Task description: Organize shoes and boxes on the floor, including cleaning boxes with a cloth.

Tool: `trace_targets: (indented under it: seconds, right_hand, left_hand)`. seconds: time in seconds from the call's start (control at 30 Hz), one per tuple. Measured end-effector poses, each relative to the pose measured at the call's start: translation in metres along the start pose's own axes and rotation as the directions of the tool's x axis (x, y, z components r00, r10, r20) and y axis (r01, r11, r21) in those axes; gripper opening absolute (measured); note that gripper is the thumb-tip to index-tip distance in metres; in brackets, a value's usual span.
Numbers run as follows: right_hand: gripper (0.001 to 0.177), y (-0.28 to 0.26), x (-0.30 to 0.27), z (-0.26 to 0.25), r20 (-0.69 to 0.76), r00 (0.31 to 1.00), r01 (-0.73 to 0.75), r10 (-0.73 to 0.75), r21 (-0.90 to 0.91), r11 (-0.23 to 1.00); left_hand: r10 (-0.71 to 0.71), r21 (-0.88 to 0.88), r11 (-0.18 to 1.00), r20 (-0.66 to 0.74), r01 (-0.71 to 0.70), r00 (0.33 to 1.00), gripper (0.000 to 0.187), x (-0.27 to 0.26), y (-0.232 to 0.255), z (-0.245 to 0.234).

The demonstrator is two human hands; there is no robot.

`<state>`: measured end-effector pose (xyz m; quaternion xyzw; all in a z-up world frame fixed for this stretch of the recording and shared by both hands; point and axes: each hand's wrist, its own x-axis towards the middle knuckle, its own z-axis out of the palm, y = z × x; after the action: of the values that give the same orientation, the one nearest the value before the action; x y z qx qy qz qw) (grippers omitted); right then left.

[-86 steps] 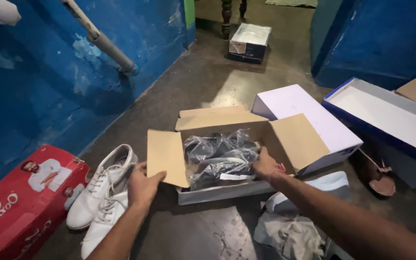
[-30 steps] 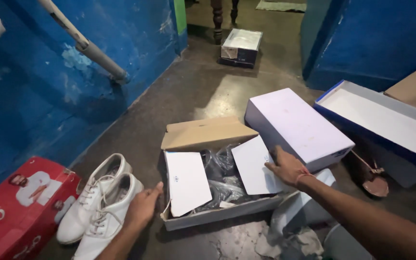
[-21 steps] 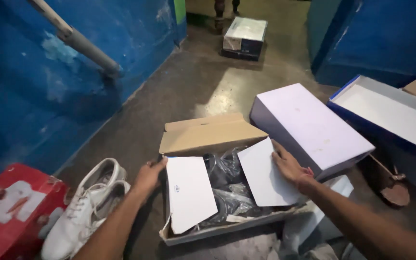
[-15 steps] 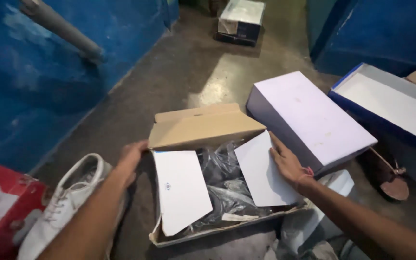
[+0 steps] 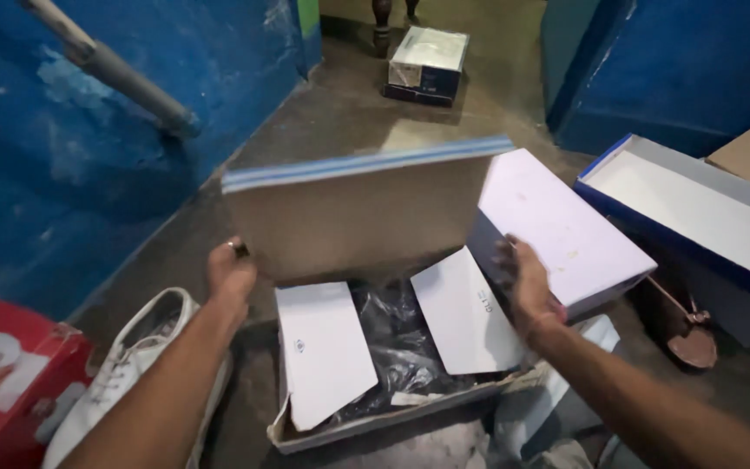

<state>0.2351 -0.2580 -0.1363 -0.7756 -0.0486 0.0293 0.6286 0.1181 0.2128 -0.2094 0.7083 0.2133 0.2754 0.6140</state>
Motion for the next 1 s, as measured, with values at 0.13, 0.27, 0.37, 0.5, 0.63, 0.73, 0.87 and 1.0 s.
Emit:
trace_targets:
  seconds: [0.13,0.27,0.37,0.5,0.63,0.73,0.87,1.0]
  right_hand:
    - [0.064,-0.035,-0.012,-0.027,-0.048,0.987,-0.135,0.152,0.257,0.957]
    - [0.078,-0.042,-0.026,-0.049,0.162,0.965,-0.222,0.209,0.070,0.973]
    - [0.078,-0.048,-0.038,-0.051,0.323,0.905,-0.227,0.275,-0.179,0.957]
    - [0.098,-0.066,-0.058,-0.047,0.422,0.855,-0.080,0.302,-0.468,0.880]
    - [0.114,-0.064,-0.059,-0.050,0.484,0.830,0.040,0.277,-0.547,0.836]
    - [0.122,-0.071,-0.061,-0.048,0.545,0.800,0.131,0.252,-0.568,0.812]
    - [0.117,-0.086,-0.071,-0.045,0.503,0.811,0.077,0.299,-0.598,0.797]
    - [0.101,-0.067,-0.060,-0.044,0.486,0.862,0.127,0.146,-0.486,0.865]
  left_hand:
    - [0.123,-0.328,0.945,0.304,-0.018,0.945,0.024,-0.041,-0.011,-0.016]
    - [0.004,-0.114,0.993,0.176,0.017,0.984,0.029,-0.137,0.061,-0.013]
    - [0.256,0.169,0.944,0.173,-0.285,0.951,0.044,-0.165,0.059,-0.014]
    - [-0.114,0.411,0.911,0.150,0.043,0.982,0.067,-0.210,0.102,-0.014]
    - [-0.075,0.121,0.991,0.119,0.060,0.990,0.049,-0.204,0.034,-0.025]
    - [-0.269,0.195,0.949,0.079,0.249,0.960,0.040,-0.211,0.040,-0.037]
    - [-0.232,0.222,0.956,0.180,0.191,0.956,0.055,-0.227,0.083,-0.029]
    - [-0.345,0.243,0.922,0.155,0.302,0.926,0.089,-0.235,0.106,-0.013]
